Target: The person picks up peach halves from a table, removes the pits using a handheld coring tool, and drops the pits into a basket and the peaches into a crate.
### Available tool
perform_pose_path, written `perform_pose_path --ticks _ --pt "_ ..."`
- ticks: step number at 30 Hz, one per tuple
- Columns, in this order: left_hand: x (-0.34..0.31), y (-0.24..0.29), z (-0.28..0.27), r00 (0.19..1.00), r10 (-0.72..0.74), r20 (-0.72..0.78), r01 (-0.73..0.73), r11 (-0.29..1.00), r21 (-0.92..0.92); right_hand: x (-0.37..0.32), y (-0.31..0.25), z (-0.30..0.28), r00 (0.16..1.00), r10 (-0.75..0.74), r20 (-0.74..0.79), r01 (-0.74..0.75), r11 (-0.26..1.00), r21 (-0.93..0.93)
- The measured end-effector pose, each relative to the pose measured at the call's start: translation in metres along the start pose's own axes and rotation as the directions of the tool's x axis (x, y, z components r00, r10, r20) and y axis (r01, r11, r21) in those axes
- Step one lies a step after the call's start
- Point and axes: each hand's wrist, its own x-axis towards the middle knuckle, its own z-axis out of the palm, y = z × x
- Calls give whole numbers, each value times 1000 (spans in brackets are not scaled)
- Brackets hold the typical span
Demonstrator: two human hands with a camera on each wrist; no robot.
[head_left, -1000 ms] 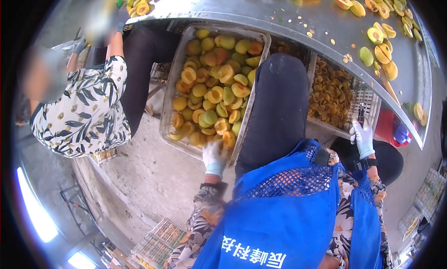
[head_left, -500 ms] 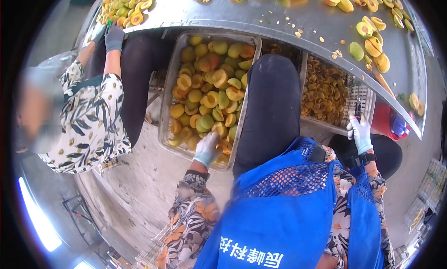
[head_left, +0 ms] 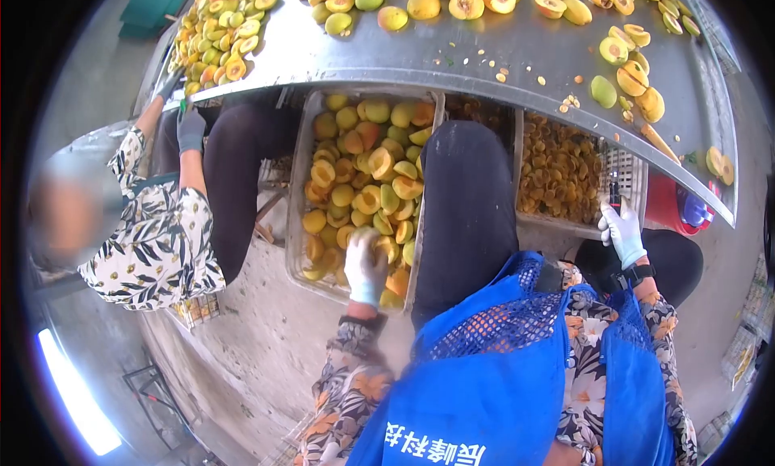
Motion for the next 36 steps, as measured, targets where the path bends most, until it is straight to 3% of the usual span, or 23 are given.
perform_pose_path --ticks 3,6,7,9,12,13,14,16,17,18,19,20,22,24,26,28,30,31,32,33,34,35,36 --pt "66 6 36 992 -111 65 100 983 152 3 5 1 1000 -3 -26 3 1000 16" --pt "119 26 65 897 -262 356 200 959 201 1 4 -1 999 -9 -50 9 1000 11" --pt "135 26 77 903 -250 349 190 962 197 3 9 -3 998 -5 -66 7 999 42" --pt "154 24 94 879 -393 271 306 899 312 2 9 -2 996 -23 -82 26 999 39" --pt "149 28 96 900 -416 133 361 879 311 6 13 -3 997 -21 -80 20 1000 -8" --pt "140 21 98 947 -316 62 287 916 280 10 17 -3 997 -1 -81 2 1000 7" --pt "135 8 98 941 -331 64 301 910 284 13 18 -2 996 18 -83 -17 1000 21" --pt "117 -25 97 961 -275 -17 271 953 -135 11 14 -2 998 -10 -54 11 1000 17" --pt "108 -37 95 972 -192 -138 181 979 -91 12 15 -2 998 -25 -58 25 1000 -5" --pt "103 -48 81 972 -206 -117 189 972 -138 13 15 -2 997 -45 -66 44 999 -24" --pt "90 -54 68 855 -518 30 474 755 -453 13 14 -2 998 -38 -59 36 999 -26" --pt "81 -39 40 658 -706 262 659 370 -655 13 14 0 998 -31 -47 30 999 -26" --pt "44 -62 16 515 -806 290 630 127 -766 12 12 1 998 -38 -42 37 999 -19" --pt "-11 -99 8 545 -830 117 556 254 -791 12 12 0 999 -42 -32 42 999 -20" --pt "-11 -86 -20 320 -947 -8 712 246 -658 13 14 1 999 -38 -22 39 999 6" --pt "-47 -151 -2 507 -835 -212 623 525 -580 13 13 4 999 23 -28 -22 999 49" --pt "-11 -117 -8 498 -865 -60 674 430 -601 10 11 5 999 42 -11 -41 997 71" --pt "22 -80 -14 607 -776 -169 594 585 -553 12 12 3 998 58 26 -59 997 44" --pt "55 -51 -15 693 -667 -274 501 718 -482 12 10 3 994 80 71 -81 997 11" --pt "84 -47 -5 805 -438 -399 227 850 -475 9 9 4 993 68 94 -62 996 -66" --pt "126 -9 -13 877 -226 -423 75 936 -344 10 11 2 983 80 165 -63 992 -107" --pt "165 27 -17 924 -210 -320 29 873 -487 6 3 2 976 123 183 -92 981 -169" --pt "206 66 -24 949 12 -316 -108 952 -286 1 -6 4 965 168 199 -120 965 -233"
